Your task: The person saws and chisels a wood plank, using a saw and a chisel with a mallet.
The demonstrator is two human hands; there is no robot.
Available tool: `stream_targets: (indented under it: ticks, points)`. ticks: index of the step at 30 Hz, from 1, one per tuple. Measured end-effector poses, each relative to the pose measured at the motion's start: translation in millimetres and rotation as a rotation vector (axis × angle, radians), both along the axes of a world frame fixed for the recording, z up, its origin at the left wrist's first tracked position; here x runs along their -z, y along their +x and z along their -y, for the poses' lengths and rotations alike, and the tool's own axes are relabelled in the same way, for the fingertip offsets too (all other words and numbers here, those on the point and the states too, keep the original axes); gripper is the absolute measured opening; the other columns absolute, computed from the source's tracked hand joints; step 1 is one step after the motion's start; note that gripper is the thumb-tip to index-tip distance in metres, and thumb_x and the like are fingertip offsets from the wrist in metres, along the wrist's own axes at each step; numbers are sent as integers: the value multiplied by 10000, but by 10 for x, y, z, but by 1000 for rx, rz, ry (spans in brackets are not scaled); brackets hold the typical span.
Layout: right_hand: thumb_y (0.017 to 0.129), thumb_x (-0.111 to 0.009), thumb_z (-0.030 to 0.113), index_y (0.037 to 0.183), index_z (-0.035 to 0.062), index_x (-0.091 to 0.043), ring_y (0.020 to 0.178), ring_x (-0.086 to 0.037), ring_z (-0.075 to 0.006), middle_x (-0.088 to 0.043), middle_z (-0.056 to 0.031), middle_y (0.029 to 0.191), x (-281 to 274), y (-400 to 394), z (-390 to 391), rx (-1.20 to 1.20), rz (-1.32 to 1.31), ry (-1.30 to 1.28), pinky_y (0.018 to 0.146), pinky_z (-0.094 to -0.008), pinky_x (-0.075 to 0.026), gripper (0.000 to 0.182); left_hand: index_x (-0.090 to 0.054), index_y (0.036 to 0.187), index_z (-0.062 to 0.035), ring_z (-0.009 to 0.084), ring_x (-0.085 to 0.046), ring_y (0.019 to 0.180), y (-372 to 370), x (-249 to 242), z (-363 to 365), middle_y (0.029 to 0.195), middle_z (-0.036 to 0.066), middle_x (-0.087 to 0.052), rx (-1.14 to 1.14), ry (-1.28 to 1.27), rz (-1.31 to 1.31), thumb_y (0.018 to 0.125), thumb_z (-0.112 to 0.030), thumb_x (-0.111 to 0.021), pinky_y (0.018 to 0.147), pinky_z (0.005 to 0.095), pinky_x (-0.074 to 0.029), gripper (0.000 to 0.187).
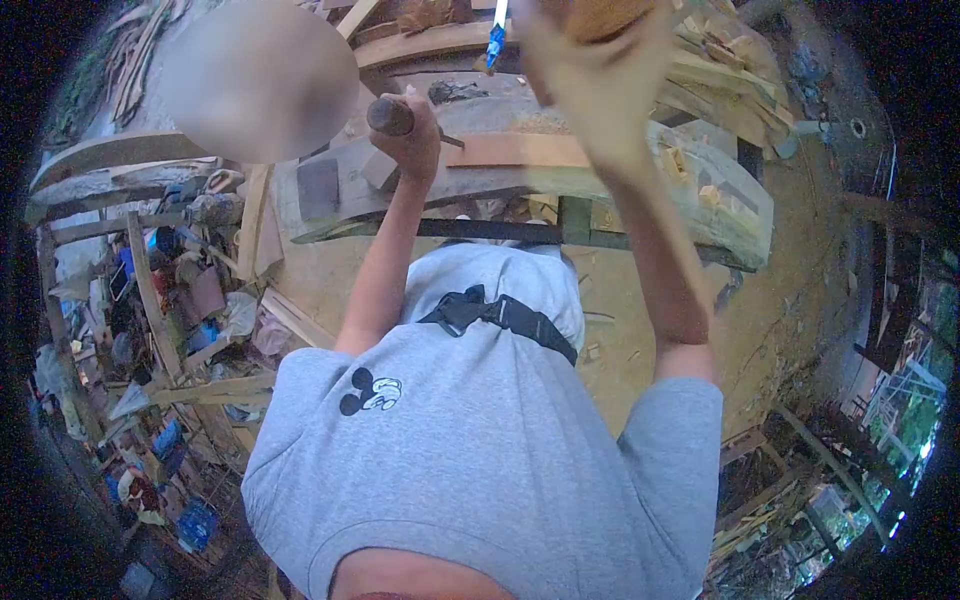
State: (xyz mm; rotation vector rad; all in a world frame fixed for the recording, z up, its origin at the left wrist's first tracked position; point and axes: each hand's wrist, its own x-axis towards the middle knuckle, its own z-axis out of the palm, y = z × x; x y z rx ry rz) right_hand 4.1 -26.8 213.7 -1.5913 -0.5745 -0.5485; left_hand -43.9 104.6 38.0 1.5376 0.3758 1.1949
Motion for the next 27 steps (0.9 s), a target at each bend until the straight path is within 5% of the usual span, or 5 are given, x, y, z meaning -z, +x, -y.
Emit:
stream_targets:
  ticks: [3,11,15,24,27]
  points:
    - [551,-672,66,994,136,-554,773,-550,-272,-554,-62,901,224,110,180,73,631,-1100,681,-342,-464,463,-480,621,-13,56,-458,491,52,13,74,536,4,-483,16,-63,0,757,-39,-555,464,212,-390,156]
    - [534,-662,93,1012,198,-551,777,-538,-299,-548,-46,883,-169,47,-30,0,20,-52,621,-392,-450,502,-487,757,-31,70,-480,502,32,188,-36,610,12,-505,51,-70,-28,766,-39,-558,458,187,-409,71]
    - [623,-739,186,1033,7,-466,839,-581,-219,-551,-110,994,68,15,123,55,827,-1328,692,-329,-494,524,-494,747,-26,72,-484,513,45,72,59,616,15,-515,31,134,90,752,-42,-571,449,195,-401,79]
    - [537,-617,62,1123,317,-508,859,-504,-241,-515,-22,921,-27,-94,38,-142,-151,-62,732,-330,-444,648,-501,655,-6,94,-477,507,51,-17,83,549,19,-512,14,98,-52,716,-56,-592,473,229,-389,121]
    - [478,-696,82,1063,213,-538,852,-530,-279,-539,-47,951,201,-18,226,179,774,-1114,714,-344,-456,620,-502,662,-7,95,-481,516,79,-145,206,557,20,-517,37,-132,211,727,-78,-591,487,235,-402,131]
